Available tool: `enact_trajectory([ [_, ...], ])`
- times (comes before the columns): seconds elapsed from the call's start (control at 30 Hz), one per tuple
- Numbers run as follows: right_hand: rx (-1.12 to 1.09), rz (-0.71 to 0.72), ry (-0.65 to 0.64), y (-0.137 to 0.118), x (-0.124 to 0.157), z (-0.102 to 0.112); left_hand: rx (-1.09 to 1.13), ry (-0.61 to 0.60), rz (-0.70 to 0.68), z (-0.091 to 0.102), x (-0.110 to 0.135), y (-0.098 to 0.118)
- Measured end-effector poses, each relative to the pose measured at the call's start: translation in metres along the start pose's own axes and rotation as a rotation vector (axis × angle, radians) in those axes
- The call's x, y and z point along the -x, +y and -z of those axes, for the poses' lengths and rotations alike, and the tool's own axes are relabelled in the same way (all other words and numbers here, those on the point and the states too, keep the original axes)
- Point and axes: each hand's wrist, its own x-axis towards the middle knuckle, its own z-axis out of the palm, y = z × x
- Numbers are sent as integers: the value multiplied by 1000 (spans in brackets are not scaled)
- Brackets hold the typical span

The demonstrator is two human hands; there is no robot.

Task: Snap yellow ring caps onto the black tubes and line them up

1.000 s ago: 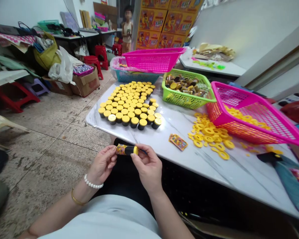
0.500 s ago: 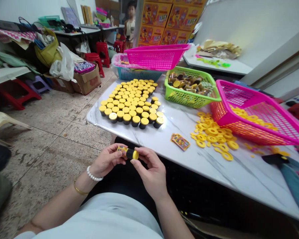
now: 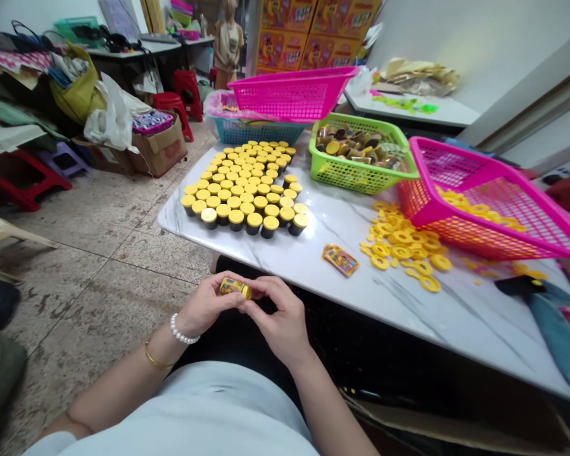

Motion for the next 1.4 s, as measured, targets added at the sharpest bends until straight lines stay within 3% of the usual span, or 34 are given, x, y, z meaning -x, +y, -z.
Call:
enact_trajectory([
  [0.17,116,77,50,2,0,-1,54,-9,110,7,-5,2],
  [0.3,85,62,26,9,6,0,-64,-17,195,15,-5,-1],
  [0.5,-87,-71,71,14,16,-7,-129,-14,40,13,-1,-8],
  [0.67,-374,-413,110,13,15,-13,-305,14,-132,6,-2,-13],
  [0.73,-428,-485,102,15,16,-13,-362,14,-195,6,-2,-17],
  [0.8,-384,-422,129,17,19,-11,-372,-12,-180,7,-3,-20],
  [0.93,-101,-117,168,21,30,-6,-211,-33,78,10,-3,-22],
  [1.0,-49,-70,138,22,34,-6,-179,-52,143,9,-3,-21],
  [1.07,-142,-182,128,23,34,-10,-230,-77,105,7,-3,-21],
  [1.27,-654,-727,173,26,23,-22,-563,-29,-203,6,-3,-21],
  [1.33,-770,-829,143,30,22,-22,-601,-67,-225,8,-5,-22],
  [1.4,-843,-892,77,34,23,-20,-525,-107,-159,10,-6,-26],
])
